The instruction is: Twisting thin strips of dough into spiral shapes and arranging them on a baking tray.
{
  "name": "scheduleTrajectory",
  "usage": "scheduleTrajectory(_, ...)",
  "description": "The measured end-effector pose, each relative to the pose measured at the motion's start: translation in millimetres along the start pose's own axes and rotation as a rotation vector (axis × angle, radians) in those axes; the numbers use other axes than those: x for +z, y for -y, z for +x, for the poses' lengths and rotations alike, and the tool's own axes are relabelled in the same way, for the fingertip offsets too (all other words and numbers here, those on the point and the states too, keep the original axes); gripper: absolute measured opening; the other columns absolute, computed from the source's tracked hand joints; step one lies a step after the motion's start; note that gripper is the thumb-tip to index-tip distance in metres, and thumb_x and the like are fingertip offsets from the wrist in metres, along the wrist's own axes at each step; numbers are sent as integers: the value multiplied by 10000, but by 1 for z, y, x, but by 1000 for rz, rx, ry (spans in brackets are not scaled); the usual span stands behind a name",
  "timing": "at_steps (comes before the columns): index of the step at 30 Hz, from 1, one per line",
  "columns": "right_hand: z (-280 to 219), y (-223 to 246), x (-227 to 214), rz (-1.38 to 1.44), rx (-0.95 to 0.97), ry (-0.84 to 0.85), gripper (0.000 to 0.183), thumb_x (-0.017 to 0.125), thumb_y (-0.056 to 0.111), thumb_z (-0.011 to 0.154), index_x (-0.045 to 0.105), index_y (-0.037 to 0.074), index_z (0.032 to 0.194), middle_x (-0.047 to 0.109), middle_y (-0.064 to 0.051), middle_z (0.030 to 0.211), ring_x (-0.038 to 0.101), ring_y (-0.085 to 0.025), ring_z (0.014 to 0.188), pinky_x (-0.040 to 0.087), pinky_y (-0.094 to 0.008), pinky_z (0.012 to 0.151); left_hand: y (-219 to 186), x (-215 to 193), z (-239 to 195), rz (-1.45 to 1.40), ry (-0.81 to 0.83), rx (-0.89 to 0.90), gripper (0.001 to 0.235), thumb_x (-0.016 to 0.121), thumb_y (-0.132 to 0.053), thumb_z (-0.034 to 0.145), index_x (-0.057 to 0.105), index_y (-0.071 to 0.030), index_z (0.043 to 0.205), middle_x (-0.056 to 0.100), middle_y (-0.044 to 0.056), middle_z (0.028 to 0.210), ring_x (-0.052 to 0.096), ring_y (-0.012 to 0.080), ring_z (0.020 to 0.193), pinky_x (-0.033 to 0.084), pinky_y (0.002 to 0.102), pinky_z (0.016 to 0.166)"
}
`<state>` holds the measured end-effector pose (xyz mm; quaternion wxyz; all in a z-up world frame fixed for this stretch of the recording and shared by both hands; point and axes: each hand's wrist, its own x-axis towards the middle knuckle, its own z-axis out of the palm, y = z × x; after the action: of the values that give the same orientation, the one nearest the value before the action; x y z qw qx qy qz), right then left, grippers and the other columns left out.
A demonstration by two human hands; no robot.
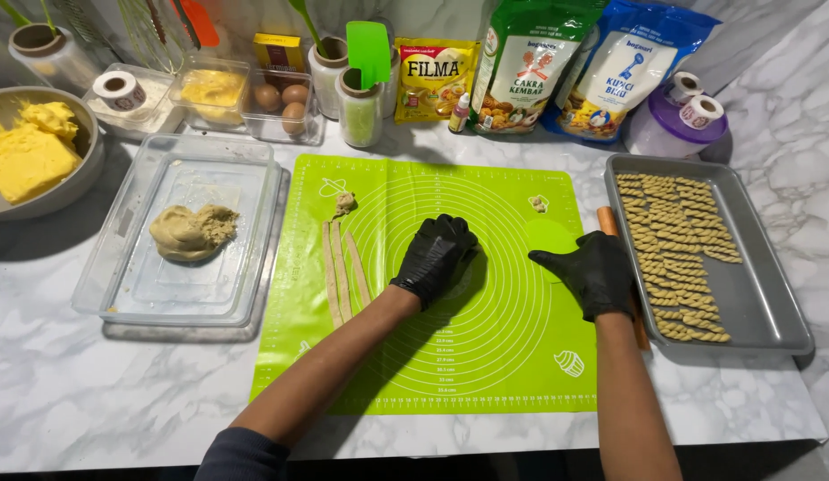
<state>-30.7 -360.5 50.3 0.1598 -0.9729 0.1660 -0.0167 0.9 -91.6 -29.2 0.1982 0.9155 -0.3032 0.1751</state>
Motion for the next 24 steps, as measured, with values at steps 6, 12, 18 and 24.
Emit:
scheduleTrajectory(6, -41, 52, -40, 209, -74, 62, 926, 1010, 546, 493, 629, -6, 1132, 640, -260, 1207, 597, -457, 1263, 467, -509, 1076, -8, 0, -1, -74, -13, -140, 211, 646, -413, 892, 660, -205, 926, 541, 66, 994, 616, 336, 922, 572, 429, 753)
scheduleTrajectory(12, -71, 90, -26, 346, -125, 97, 731, 821, 524, 823, 608, 59, 1345, 680, -213, 1289, 603, -392, 1284, 510, -519, 1054, -4, 10, -10, -32, -79, -30, 282, 591, -413, 912, 671, -155, 992, 608, 118, 1035, 596, 341, 1047, 515, 444, 900)
scheduleTrajectory(18, -46, 90, 28, 336, -249, 20, 636, 768, 387, 911, 591, -2, 1382, 710, -286, 1198, 639, -424, 1213, 536, -547, 1013, -1, 28, -11, -38, -119, -40, 366, 599, -430, 915, 711, -128, 1090, 700, 184, 1157, 632, 386, 1178, 400, 483, 1119)
scheduleTrajectory(24, -56, 97, 9, 332, -273, 86, 584, 720, 279, 934, 596, -54, 1398, 703, -310, 1204, 619, -474, 1221, 508, -589, 1038, -22, -29, -8, -276, -225, -8, 280, 556, -123, 948, 578, 146, 873, 555, 396, 899, 533, 551, 913, 479, 539, 903)
